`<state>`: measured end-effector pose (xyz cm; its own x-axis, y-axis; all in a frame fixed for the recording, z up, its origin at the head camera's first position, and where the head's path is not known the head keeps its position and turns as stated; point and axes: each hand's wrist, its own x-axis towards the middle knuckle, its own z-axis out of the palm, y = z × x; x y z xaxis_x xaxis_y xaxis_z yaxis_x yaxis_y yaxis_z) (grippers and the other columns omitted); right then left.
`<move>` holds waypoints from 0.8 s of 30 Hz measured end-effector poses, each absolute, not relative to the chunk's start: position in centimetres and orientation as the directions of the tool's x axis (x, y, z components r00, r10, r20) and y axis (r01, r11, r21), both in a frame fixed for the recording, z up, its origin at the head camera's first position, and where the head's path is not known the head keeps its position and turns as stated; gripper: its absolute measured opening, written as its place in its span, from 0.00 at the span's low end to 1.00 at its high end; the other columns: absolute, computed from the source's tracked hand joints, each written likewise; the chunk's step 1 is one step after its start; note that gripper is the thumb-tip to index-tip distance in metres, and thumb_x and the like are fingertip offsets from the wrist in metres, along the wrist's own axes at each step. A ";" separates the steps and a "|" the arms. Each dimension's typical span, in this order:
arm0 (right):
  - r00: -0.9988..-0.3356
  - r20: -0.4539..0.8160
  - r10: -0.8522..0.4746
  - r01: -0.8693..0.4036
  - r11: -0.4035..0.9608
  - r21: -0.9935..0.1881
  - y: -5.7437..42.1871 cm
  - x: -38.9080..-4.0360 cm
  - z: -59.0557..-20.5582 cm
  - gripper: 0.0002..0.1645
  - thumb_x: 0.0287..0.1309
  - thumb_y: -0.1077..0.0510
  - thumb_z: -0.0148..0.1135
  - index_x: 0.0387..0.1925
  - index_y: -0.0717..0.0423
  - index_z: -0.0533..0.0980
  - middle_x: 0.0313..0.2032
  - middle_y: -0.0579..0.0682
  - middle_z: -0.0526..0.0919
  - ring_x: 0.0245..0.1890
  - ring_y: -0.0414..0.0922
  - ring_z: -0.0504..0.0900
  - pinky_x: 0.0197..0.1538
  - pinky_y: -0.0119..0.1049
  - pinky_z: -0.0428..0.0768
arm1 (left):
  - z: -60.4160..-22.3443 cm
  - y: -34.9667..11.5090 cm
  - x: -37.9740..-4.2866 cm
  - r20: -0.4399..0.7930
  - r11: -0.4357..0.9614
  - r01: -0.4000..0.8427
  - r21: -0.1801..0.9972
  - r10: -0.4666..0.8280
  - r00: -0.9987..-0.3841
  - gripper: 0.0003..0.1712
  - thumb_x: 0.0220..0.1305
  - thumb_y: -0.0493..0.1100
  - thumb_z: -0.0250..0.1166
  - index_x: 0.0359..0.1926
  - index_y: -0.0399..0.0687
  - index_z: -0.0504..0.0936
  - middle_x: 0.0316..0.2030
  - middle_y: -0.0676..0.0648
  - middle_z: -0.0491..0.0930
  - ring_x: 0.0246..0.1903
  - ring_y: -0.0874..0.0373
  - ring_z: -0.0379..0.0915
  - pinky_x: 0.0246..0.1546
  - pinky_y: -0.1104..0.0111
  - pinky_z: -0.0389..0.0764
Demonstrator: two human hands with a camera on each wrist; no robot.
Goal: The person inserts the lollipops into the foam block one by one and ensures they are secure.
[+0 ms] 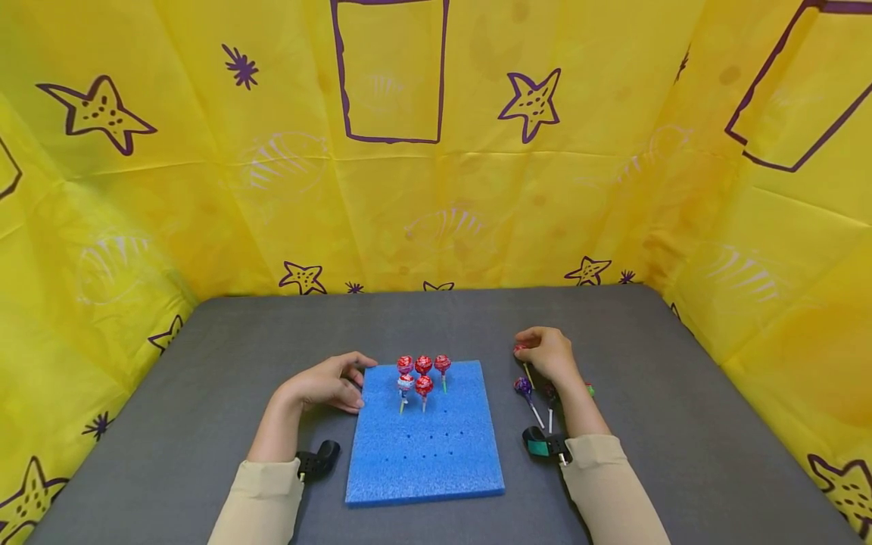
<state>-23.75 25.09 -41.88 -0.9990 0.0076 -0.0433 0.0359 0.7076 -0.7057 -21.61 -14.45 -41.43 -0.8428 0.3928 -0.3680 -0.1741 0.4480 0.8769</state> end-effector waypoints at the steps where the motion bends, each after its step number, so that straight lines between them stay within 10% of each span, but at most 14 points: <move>1: -0.999 -0.037 0.008 0.032 0.709 -0.704 25.1 -23.8 -41.9 0.19 0.58 0.59 0.67 0.50 0.62 0.82 0.48 0.62 0.86 0.49 0.57 0.84 0.48 0.42 0.82 | -41.4 -14.5 -21.6 -0.367 0.450 -0.171 0.876 0.394 -0.842 0.37 0.54 0.26 0.68 0.66 0.42 0.69 0.40 0.41 0.69 0.29 0.55 0.79 0.33 0.65 0.89; 13: -0.999 0.031 0.042 0.005 0.670 -0.742 25.0 -23.4 -41.0 0.19 0.57 0.57 0.69 0.49 0.62 0.82 0.44 0.60 0.88 0.44 0.52 0.87 0.40 0.28 0.81 | -41.5 -14.4 -21.7 -0.372 0.459 -0.181 0.870 0.370 -0.851 0.36 0.53 0.26 0.68 0.64 0.43 0.71 0.39 0.41 0.70 0.29 0.54 0.79 0.33 0.65 0.89; 24: -0.995 0.057 0.080 0.008 0.640 -0.768 25.0 -23.1 -39.8 0.21 0.60 0.55 0.67 0.52 0.60 0.81 0.47 0.60 0.88 0.50 0.56 0.84 0.51 0.38 0.81 | -41.5 -14.4 -21.8 -0.385 0.461 -0.197 0.865 0.359 -0.850 0.36 0.53 0.26 0.68 0.64 0.45 0.71 0.39 0.42 0.70 0.29 0.53 0.79 0.33 0.65 0.89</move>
